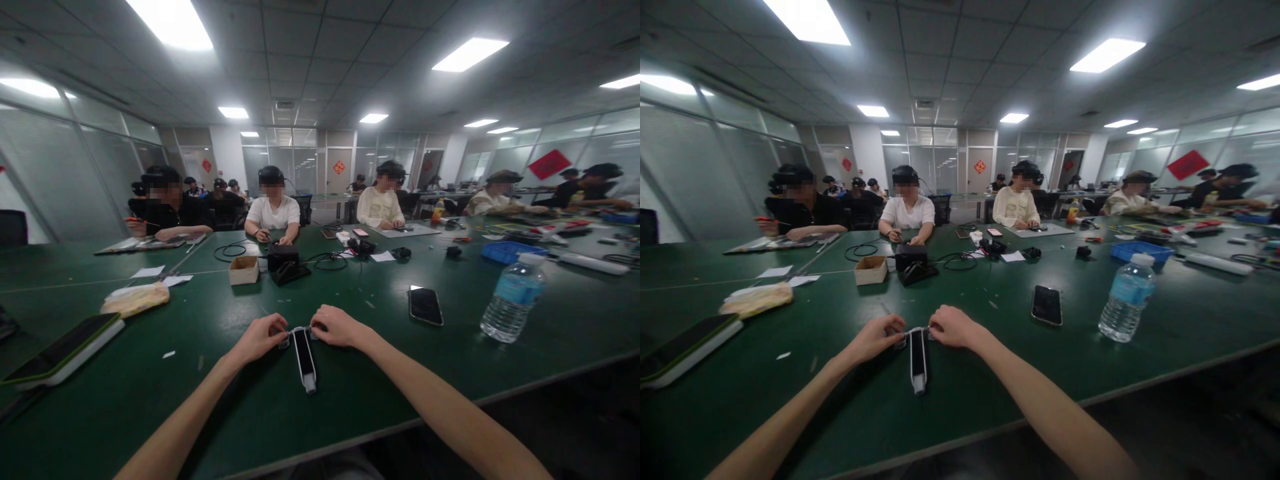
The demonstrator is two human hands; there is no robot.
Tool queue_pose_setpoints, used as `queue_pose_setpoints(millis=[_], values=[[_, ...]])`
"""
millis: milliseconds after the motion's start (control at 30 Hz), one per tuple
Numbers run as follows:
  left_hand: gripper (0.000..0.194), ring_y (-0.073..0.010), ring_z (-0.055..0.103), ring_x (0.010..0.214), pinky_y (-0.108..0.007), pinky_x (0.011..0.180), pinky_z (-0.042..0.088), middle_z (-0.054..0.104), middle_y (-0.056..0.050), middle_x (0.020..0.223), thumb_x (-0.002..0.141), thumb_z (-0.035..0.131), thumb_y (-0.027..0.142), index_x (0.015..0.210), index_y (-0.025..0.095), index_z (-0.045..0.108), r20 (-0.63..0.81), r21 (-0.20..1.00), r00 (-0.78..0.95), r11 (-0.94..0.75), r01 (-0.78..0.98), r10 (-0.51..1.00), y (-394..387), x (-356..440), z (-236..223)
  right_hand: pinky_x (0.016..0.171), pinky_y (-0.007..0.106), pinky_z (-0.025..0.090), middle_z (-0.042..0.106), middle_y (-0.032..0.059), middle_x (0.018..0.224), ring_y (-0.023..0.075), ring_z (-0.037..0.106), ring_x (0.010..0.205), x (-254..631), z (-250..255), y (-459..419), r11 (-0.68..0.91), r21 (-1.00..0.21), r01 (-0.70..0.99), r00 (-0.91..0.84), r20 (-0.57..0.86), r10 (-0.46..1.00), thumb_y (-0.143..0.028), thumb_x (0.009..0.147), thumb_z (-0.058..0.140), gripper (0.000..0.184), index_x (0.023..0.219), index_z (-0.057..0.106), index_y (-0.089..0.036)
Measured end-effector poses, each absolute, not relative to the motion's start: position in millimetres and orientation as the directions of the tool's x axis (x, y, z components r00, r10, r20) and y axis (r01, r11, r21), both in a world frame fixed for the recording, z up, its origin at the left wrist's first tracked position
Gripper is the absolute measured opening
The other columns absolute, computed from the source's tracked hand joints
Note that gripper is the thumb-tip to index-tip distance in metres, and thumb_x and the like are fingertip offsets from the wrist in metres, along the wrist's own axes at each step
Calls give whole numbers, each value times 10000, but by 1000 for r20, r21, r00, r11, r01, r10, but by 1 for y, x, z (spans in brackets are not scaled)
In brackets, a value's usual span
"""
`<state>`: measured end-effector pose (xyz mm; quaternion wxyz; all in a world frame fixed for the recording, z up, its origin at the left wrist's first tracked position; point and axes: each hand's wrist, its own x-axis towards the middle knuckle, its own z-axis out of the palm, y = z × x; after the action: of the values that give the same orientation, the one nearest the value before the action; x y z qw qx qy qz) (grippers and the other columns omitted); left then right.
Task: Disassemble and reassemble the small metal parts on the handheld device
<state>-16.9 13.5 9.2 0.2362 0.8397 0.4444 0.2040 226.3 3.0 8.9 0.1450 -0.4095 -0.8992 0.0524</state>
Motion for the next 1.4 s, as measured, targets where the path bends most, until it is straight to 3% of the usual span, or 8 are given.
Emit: queue_pose_setpoints(millis=[100, 333, 733, 933, 1067, 1400], values=[[205, -175, 625, 713, -267, 658, 461, 715, -16, 848, 792, 559, 310, 952, 186, 589, 127, 546, 528, -504, 670, 840, 11, -16, 14, 712, 275, 418, 614, 55, 874, 158, 529, 824, 227, 9, 3, 659, -216, 721, -624, 212, 752, -258, 898, 519, 164, 929, 635, -146], [155, -209, 596, 839, -280, 711, 422, 699, -27, 895, 822, 538, 284, 922, 213, 632, 169, 324, 565, -586, 742, 808, 8, -16, 17, 703, 267, 414, 624, 65, 874, 157, 531, 814, 227, 11, 2, 665, -200, 719, -628, 222, 746, -245, 897, 524, 162, 922, 644, -138], [296, -224, 610, 920, -312, 822, 428, 719, -7, 947, 810, 562, 265, 1104, 242, 592, 136, 340, 577, -585, 737, 806, 7, -16, 18, 707, 276, 413, 624, 61, 863, 161, 532, 813, 228, 9, 4, 672, -176, 719, -635, 228, 738, -250, 893, 526, 164, 920, 649, -145], [268, -218, 607, 873, -293, 742, 430, 710, -5, 921, 808, 581, 273, 1073, 237, 598, 155, 364, 545, -561, 744, 824, 11, -18, 14, 706, 281, 422, 619, 50, 874, 157, 527, 815, 228, 7, 5, 667, -196, 718, -631, 218, 744, -268, 894, 520, 176, 935, 644, -150], [171, -225, 584, 870, -295, 719, 419, 680, -26, 903, 834, 558, 320, 941, 234, 659, 155, 318, 564, -581, 749, 811, 11, -20, 13, 699, 276, 422, 620, 55, 887, 158, 530, 815, 228, 7, 5, 654, -218, 724, -622, 203, 756, -264, 893, 520, 172, 932, 642, -149], [236, -223, 564, 863, -304, 739, 431, 639, -60, 903, 867, 493, 340, 918, 207, 682, 153, 273, 608, -625, 731, 779, 10, -19, 15, 701, 274, 414, 615, 50, 880, 153, 526, 812, 229, 8, 4, 659, -228, 717, -625, 209, 753, -262, 896, 522, 165, 926, 640, -152]])
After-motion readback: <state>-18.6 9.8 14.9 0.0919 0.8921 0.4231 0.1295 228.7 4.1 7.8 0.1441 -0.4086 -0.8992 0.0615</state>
